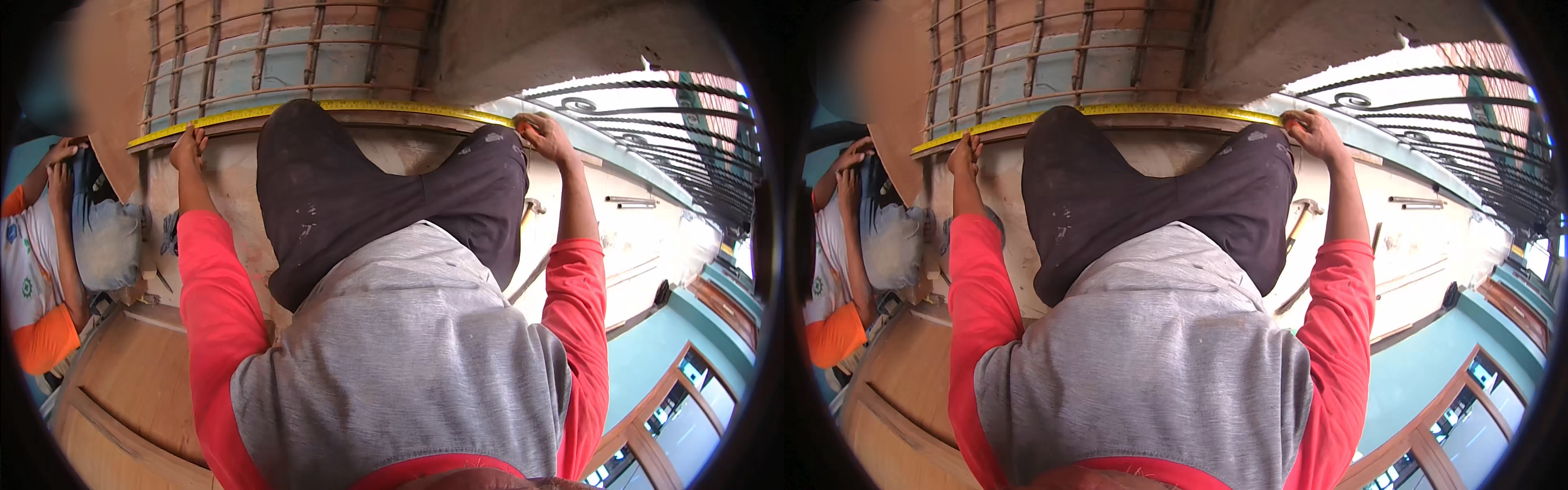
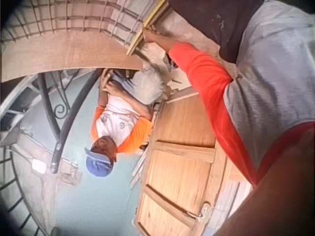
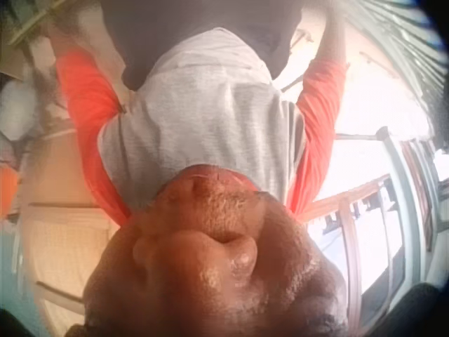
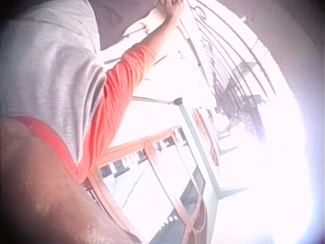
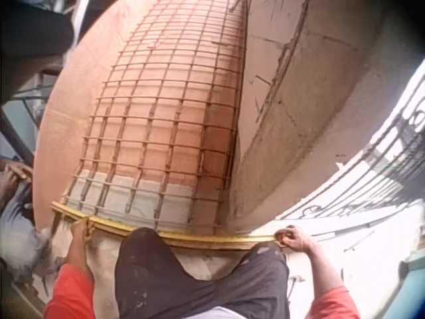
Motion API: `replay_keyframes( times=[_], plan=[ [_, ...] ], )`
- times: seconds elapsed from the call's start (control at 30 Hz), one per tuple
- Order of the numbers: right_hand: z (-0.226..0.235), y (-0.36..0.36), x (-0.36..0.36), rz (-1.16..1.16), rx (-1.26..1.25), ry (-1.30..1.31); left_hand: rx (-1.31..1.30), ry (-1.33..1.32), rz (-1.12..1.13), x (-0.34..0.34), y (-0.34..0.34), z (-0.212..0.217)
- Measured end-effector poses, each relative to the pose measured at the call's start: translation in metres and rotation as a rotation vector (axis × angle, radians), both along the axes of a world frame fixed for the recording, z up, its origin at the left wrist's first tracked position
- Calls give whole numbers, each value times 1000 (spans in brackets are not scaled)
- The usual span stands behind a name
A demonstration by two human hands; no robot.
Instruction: The person adjusts the camera, then works on a rebar grid on a balcony. They tie rebar intersections with wire using pliers and a hammer, and measure sections with a tape measure.
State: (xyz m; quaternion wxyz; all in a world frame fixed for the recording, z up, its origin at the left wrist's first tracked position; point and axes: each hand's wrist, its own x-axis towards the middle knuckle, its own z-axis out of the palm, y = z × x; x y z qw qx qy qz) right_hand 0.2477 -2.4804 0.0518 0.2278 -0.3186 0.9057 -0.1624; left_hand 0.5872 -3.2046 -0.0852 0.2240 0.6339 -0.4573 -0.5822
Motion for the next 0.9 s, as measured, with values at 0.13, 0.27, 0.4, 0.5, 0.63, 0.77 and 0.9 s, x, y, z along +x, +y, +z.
replay_keyframes(
  times=[0.13,0.27,0.4,0.5,0.63,0.77,0.9],
  plan=[
    [-3,1,4,-58,-5,-20,38,-103,-45,2,-18,-1],
    [-8,18,7,-38,31,57,45,-148,-45,-19,0,6],
    [-8,18,6,-20,8,37,63,-233,-80,-25,20,19],
    [-12,15,3,-17,28,27,72,-252,-97,-25,21,23],
    [-14,12,2,-12,79,40,82,-206,-86,-22,17,15],
    [-16,9,0,-14,106,5,48,-129,-48,-22,13,6],
    [-19,14,-1,-36,126,12,69,-95,-88,-31,21,5]
  ],
)
